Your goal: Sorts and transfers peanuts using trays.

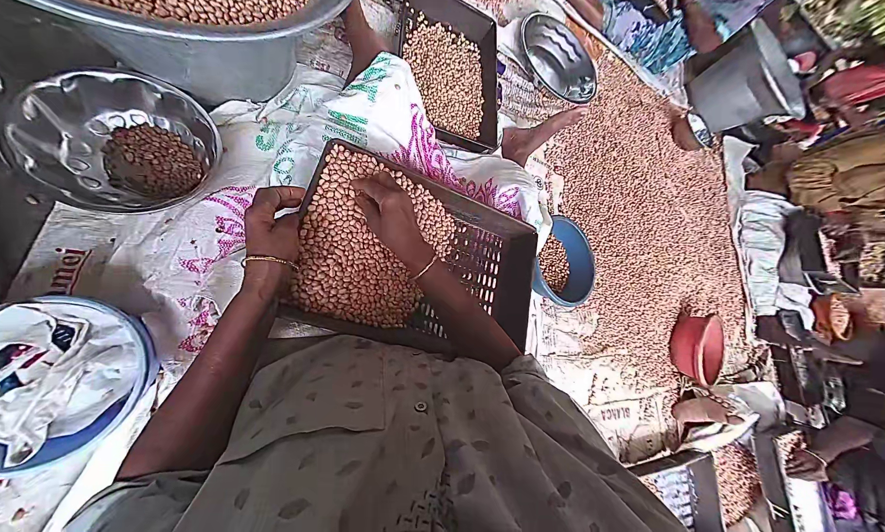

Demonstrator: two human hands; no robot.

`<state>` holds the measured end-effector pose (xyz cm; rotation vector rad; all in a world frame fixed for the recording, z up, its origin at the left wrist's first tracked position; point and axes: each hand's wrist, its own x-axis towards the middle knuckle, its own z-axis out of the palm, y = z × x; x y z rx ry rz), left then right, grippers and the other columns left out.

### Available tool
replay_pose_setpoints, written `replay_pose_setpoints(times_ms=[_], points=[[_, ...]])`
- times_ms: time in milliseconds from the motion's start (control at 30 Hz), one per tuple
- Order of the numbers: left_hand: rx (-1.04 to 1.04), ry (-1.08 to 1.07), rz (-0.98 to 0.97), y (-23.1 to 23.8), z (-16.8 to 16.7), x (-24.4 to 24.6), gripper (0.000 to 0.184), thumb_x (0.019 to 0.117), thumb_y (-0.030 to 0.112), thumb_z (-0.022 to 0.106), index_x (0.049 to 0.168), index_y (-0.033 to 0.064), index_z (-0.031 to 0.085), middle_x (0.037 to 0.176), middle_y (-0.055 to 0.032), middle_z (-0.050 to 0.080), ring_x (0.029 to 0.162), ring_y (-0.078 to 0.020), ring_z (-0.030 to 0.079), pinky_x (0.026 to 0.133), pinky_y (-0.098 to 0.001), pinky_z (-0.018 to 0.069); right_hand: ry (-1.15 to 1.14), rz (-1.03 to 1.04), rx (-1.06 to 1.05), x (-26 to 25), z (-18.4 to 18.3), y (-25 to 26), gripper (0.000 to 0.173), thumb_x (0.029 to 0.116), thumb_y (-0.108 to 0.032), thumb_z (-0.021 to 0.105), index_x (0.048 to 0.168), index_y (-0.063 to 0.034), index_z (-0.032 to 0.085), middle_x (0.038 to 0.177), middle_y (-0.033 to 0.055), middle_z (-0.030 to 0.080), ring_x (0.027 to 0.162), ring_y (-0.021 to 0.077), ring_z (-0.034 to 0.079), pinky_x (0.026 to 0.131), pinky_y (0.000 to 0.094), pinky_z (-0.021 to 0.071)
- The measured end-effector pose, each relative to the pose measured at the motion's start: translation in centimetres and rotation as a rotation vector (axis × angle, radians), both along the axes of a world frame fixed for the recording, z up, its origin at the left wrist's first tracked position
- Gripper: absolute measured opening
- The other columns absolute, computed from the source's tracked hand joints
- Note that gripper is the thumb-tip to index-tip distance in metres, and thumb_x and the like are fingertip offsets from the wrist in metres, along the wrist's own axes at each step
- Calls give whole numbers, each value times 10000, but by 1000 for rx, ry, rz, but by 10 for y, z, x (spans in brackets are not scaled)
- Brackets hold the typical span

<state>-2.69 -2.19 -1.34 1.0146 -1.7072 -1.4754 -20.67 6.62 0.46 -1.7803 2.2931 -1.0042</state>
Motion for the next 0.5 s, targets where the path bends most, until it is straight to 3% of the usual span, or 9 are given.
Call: replay_pose_setpoints(times_ms=[100, 167, 233, 300, 333, 400, 433, 500], points=[[105, 73, 1, -3, 0, -1, 332, 901, -92, 485, 1194, -9, 617, 1192, -127, 644, 1015, -122, 631, 866, -285, 523, 169, -38, 12, 6, -7, -3, 197, 942, -34, 642, 1106, 6, 745, 1100, 215, 695, 1007, 338, 704, 851, 436, 595], [172, 110, 7, -3, 2, -1, 321, 909, -84, 475, 1184, 3, 617, 1124, -78, 669, 914, -64, 646, 783, -227, 531, 194, -43, 25, 5, -6, -2, 179, 939, -40, 644, 1082, 16, 735, 1107, 218, 696, 999, 343, 711, 826, 444, 602], [225, 141, 13, -2, 3, -1, 312, 919, -78, 468, 1177, 10, 622, 1088, -59, 680, 890, -56, 650, 770, -221, 533, 150, -36, 18, 1, -5, 0, 173, 957, -59, 627, 1072, 18, 733, 1104, 205, 714, 946, 328, 727, 778, 452, 601], [240, 170, 21, -2, 5, -1, 310, 919, -73, 458, 1165, 8, 628, 1073, -51, 682, 894, -54, 650, 778, -223, 534, -128, -19, -65, -1, 3, 3, 170, 982, -38, 599, 1070, 53, 712, 1002, 165, 725, 816, 233, 711, 714, 373, 589], [245, 184, 17, -2, 5, 0, 303, 929, -71, 456, 1167, 4, 628, 1076, -51, 678, 903, -53, 644, 788, -224, 530, -377, 2, -103, 1, 11, 6, 160, 1001, -21, 561, 1078, 68, 669, 944, 138, 707, 731, 159, 682, 640, 297, 578], [247, 201, 16, -2, 3, 2, 281, 943, -60, 465, 1157, 5, 635, 1063, -40, 678, 905, -42, 640, 795, -216, 529, -798, 64, -45, 11, 26, 15, 153, 1023, -36, 486, 1122, 35, 579, 928, 91, 653, 654, 104, 651, 562, 252, 576], [251, 209, 18, -2, 3, 2, 274, 944, -57, 469, 1149, 8, 638, 1054, -33, 680, 905, -39, 639, 797, -213, 526, -848, 95, 13, 18, 29, 19, 173, 1001, -31, 497, 1138, 38, 577, 914, 86, 632, 629, 92, 604, 540, 237, 532], [255, 214, 19, -3, 3, 1, 270, 945, -59, 472, 1143, 15, 642, 1044, -27, 686, 896, -38, 643, 791, -210, 529, -685, 181, 178, 31, 27, 28, 194, 976, -36, 568, 1139, 42, 637, 887, 92, 636, 681, 106, 573, 621, 268, 504]])
